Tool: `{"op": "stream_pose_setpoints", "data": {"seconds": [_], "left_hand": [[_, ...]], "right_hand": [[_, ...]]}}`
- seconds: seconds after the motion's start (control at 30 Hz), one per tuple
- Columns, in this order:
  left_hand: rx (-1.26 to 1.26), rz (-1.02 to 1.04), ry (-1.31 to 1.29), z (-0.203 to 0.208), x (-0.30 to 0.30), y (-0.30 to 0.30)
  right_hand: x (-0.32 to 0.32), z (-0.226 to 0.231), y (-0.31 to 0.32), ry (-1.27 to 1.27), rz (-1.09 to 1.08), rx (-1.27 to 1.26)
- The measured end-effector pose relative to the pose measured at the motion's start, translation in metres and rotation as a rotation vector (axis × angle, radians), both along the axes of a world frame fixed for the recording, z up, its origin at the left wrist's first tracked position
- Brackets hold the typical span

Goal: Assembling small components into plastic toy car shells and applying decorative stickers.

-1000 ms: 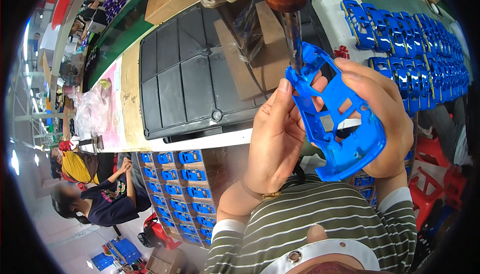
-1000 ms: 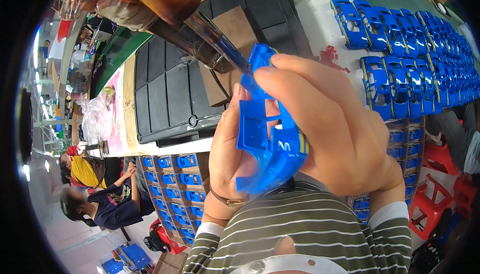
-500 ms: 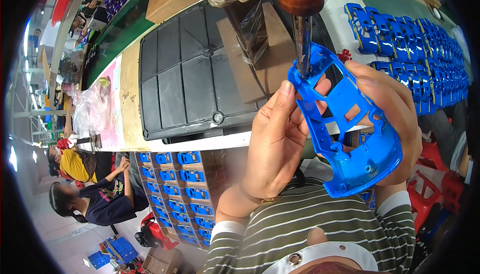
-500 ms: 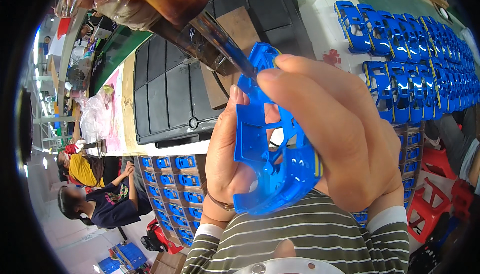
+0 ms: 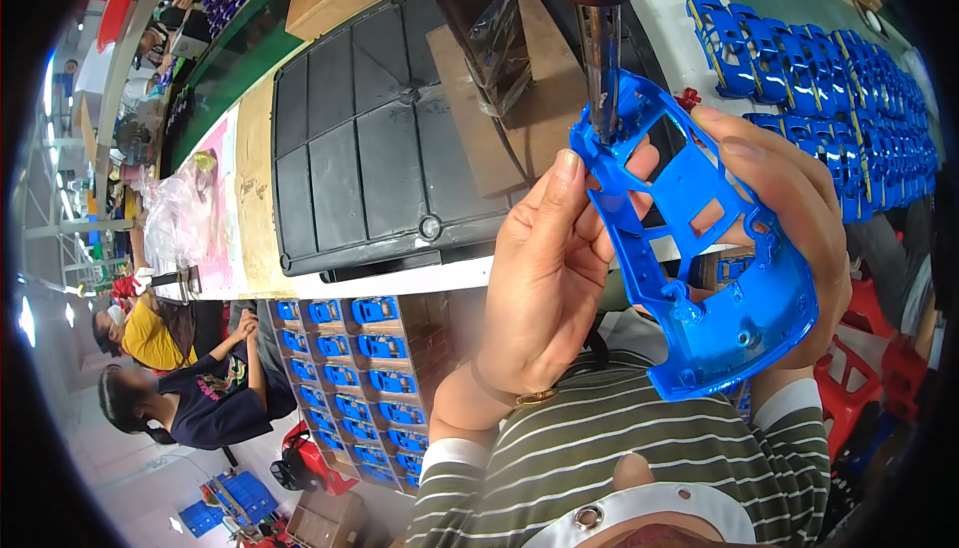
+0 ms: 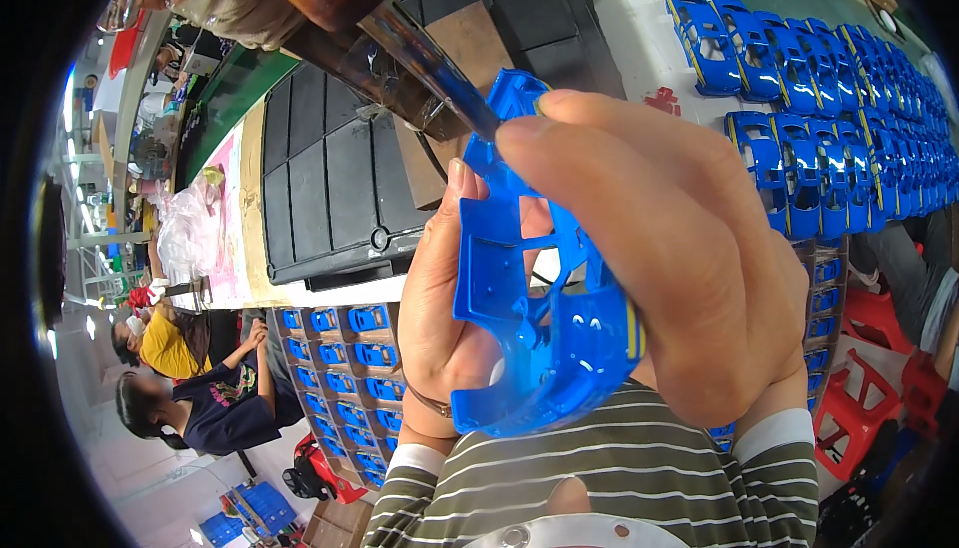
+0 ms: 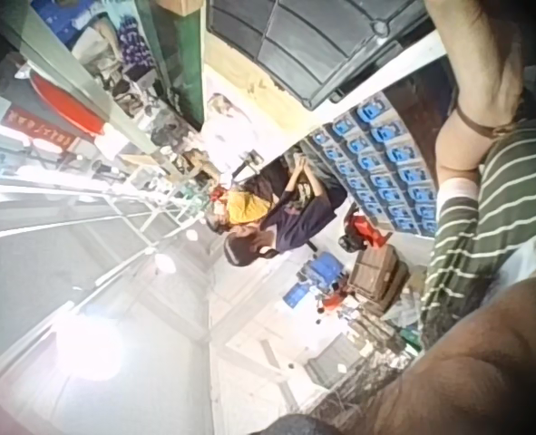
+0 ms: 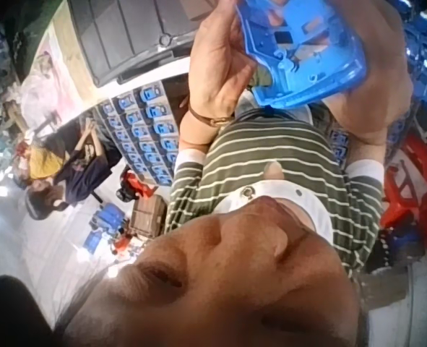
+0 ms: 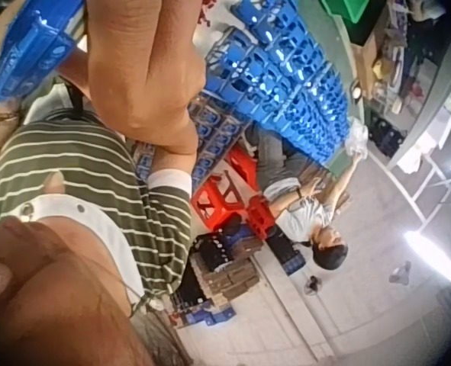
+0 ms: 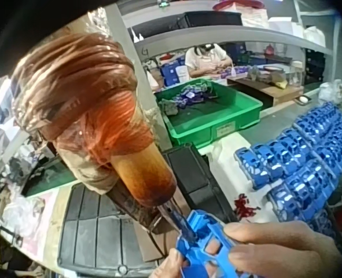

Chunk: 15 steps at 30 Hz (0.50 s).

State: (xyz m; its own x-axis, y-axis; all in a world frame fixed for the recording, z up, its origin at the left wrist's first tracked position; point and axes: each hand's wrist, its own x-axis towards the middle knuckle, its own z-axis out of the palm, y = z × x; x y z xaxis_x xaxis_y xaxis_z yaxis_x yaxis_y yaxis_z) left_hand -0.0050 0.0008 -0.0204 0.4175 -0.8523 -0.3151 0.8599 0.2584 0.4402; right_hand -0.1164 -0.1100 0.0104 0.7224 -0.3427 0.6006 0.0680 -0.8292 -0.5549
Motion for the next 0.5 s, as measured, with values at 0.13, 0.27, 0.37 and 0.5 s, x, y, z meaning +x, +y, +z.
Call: {"op": "stream_pose_setpoints", "data": {"seconds": [0.13, 0.27, 0.37, 0.5], "left_hand": [[0.029, 0.024, -0.030, 0.0016, -0.0004, -0.0020], [0.069, -0.011, 0.004, 0.0040, -0.0006, -0.0015], [0.073, -0.017, 0.009, 0.0043, 0.0000, -0.0014], [0.043, 0.013, -0.016, 0.0021, -0.0010, -0.0015]], "right_hand": [[0.0000, -0.0008, 0.0008, -0.012, 0.000, 0.010], [-0.0002, -0.0006, -0.0007, 0.002, -0.006, -0.006], [-0.0001, -0.0005, -0.0009, 0.000, 0.005, 0.031], [0.0006, -0.0004, 0.0004, -0.019, 0.001, 0.048]]}}
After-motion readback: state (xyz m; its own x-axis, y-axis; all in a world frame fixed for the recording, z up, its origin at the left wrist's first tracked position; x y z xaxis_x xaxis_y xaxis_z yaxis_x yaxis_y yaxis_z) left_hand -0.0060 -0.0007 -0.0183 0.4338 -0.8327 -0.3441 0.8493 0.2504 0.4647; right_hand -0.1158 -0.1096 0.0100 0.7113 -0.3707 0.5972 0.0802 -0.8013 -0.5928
